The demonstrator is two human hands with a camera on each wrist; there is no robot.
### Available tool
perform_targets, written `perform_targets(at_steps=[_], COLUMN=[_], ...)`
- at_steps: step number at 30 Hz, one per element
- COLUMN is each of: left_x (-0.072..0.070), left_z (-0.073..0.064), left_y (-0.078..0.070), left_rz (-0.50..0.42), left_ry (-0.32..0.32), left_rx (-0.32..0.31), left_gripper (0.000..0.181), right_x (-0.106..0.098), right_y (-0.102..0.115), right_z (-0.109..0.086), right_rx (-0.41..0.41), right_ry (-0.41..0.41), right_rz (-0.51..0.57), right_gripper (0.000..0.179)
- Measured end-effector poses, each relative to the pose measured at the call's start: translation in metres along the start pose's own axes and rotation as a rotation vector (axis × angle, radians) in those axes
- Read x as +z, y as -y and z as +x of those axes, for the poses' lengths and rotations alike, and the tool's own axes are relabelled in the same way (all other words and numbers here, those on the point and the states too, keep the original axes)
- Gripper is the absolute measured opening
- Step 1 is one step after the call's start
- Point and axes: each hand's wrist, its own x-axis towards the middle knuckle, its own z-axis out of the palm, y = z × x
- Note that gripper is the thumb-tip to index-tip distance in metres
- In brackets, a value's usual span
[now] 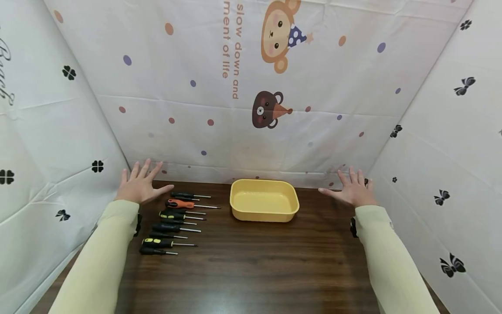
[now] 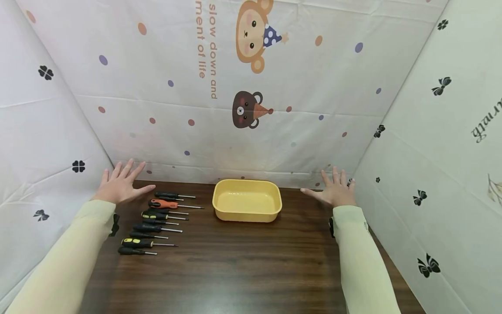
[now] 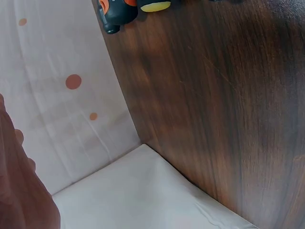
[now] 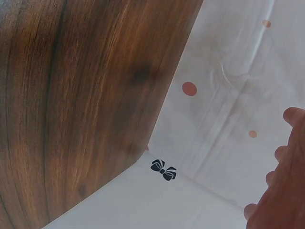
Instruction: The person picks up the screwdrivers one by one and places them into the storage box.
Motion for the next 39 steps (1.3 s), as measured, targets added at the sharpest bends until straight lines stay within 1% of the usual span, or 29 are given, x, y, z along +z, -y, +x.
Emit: perform_targets(at_steps=[3,10,14,19,28,32,35,39], left_x=[0.002,0.003,0.003,0.006,0.013,0.016,0.02,0.027], left_z=[-0.002,-0.008,-0.01,-0.013,-0.022,-0.027,-0.03,-0.033], left_y=[0.001,0.006,0.006,0.007,0.003,0.001,0.001,0.002], left_rz=[-0.013,0.004,0.005,0.02,0.013,0.021,0.031,0.026], left_ry=[-0.005,-0.025,-0.019,-0.006,-0.026,-0.028,-0.035,-0.052], left_rx=[0.009,0.02,0.019,0.027,0.048,0.061,0.071,0.082], left_gripper=[0.106,0.104,0.103,0.104,0.099,0.098,0.098,0.096], right_x=[0.001,0.0,-0.001,0.003,0.018,0.028,0.034,0.041], right_y=[0.0,0.001,0.004,0.009,0.015,0.018,0.023,0.03], right_z=[-0.001,-0.004,-0.004,-0.005,-0.008,-0.01,-0.012,-0.015], right_rx=[-0.003,-0.013,-0.013,-0.021,-0.044,-0.045,-0.05,-0.062], right_ry=[-0.013,-0.028,-0.012,-0.02,-0.076,-0.077,-0.08,-0.087], right_rz=[0.001,-0.004,0.013,0.045,0.057,0.076,0.1,0.168], right_gripper=[0.122,0.121,0.121,0.12,0.114,0.112,0.11,0.104])
